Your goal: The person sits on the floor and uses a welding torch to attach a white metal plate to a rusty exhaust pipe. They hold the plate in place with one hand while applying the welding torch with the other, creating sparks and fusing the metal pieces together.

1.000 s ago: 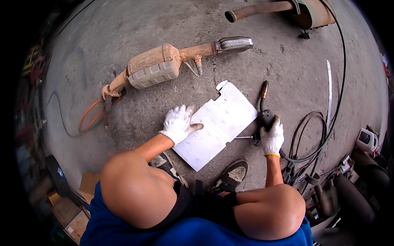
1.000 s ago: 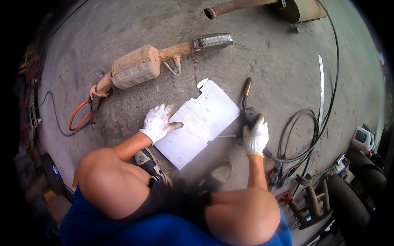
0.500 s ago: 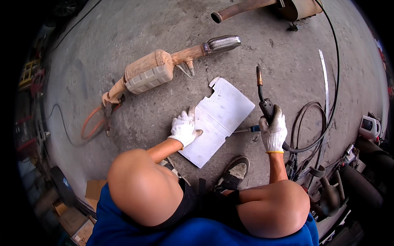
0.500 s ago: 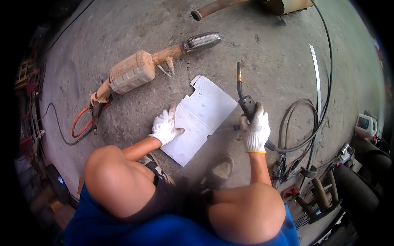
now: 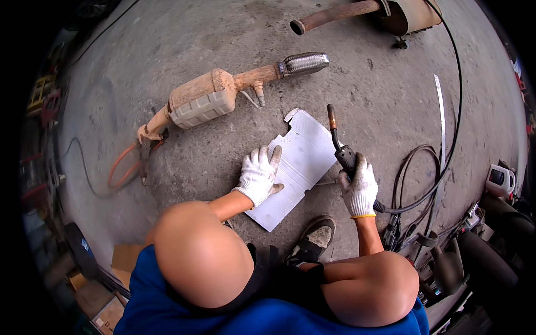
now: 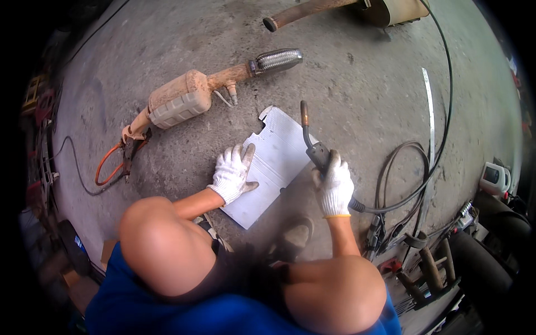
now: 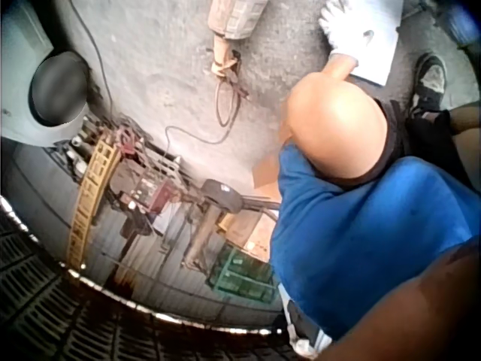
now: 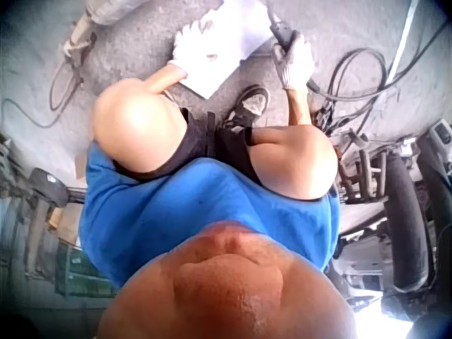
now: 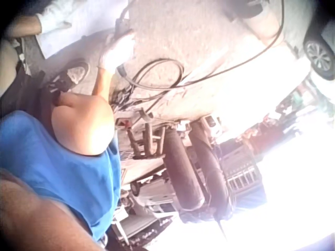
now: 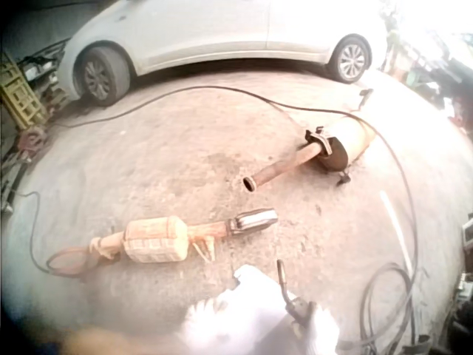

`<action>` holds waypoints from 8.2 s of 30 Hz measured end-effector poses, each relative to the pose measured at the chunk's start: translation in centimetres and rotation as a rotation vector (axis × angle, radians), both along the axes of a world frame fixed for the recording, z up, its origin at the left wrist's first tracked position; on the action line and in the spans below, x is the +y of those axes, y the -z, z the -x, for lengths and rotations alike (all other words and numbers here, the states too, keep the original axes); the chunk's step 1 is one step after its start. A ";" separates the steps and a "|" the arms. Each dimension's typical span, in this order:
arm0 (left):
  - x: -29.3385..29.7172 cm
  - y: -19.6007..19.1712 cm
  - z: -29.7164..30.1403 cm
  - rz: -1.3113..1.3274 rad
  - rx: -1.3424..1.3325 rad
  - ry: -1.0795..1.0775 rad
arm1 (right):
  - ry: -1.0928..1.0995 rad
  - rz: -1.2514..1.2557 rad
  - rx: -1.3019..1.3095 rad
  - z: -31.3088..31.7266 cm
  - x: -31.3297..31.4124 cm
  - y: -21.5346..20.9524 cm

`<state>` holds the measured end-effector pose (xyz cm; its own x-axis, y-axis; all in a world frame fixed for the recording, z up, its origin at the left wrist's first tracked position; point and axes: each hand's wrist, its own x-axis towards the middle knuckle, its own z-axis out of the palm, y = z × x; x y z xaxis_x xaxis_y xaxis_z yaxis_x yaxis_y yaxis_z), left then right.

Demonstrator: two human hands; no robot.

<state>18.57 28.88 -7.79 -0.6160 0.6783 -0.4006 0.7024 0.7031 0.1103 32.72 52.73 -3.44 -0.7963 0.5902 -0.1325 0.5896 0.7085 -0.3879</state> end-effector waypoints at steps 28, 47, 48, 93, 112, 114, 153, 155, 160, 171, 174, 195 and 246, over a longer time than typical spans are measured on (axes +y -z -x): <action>0.0 1.5 -0.4 -0.248 0.039 0.044 | 0.247 0.323 0.046 5.1 2.0 2.2; -3.6 -1.0 4.2 -0.556 -1.118 -0.706 | 0.114 0.421 0.207 0.7 -0.8 -2.3; -4.4 -1.9 3.7 -0.595 -1.257 -0.742 | 0.096 0.422 0.219 0.8 -0.7 -2.1; -9.6 -7.7 16.3 -1.322 -0.737 -1.212 | -0.110 0.223 0.122 8.3 -1.9 -2.5; -8.2 -7.7 14.6 -1.357 -0.891 -1.157 | -0.154 0.150 0.152 10.4 -2.0 -1.0; -8.4 -7.5 14.7 -1.362 -0.908 -1.144 | -0.149 0.159 0.141 10.5 -2.1 -1.0; -5.3 -8.9 15.6 -1.075 -0.751 -0.879 | -0.145 0.173 0.130 10.8 -2.0 -1.5; -5.3 -9.3 15.6 -1.024 -0.752 -0.885 | -0.150 0.164 0.137 10.8 -1.9 -1.3; -5.7 -9.1 15.7 -1.072 -0.720 -0.943 | -0.147 0.184 0.106 10.8 -1.9 -1.9; -9.2 -6.9 16.9 -1.231 -0.770 -1.047 | -0.160 0.156 0.208 9.2 -2.3 -0.9; -9.0 -7.0 16.8 -1.234 -0.798 -1.013 | -0.148 0.173 0.171 9.8 -2.2 -1.4; -6.6 -7.1 15.0 -1.182 -0.829 -1.006 | -0.163 0.188 0.070 11.5 -2.3 -2.4; -7.7 -5.9 15.8 -1.301 -0.880 -1.082 | -0.177 0.349 0.031 11.9 0.1 -4.5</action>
<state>2.80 21.17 -1.90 -0.8566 0.2940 -0.4240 -0.4594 -0.0605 0.8862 20.84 52.86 1.06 -0.8886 0.3667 -0.2754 0.4542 0.6209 -0.6389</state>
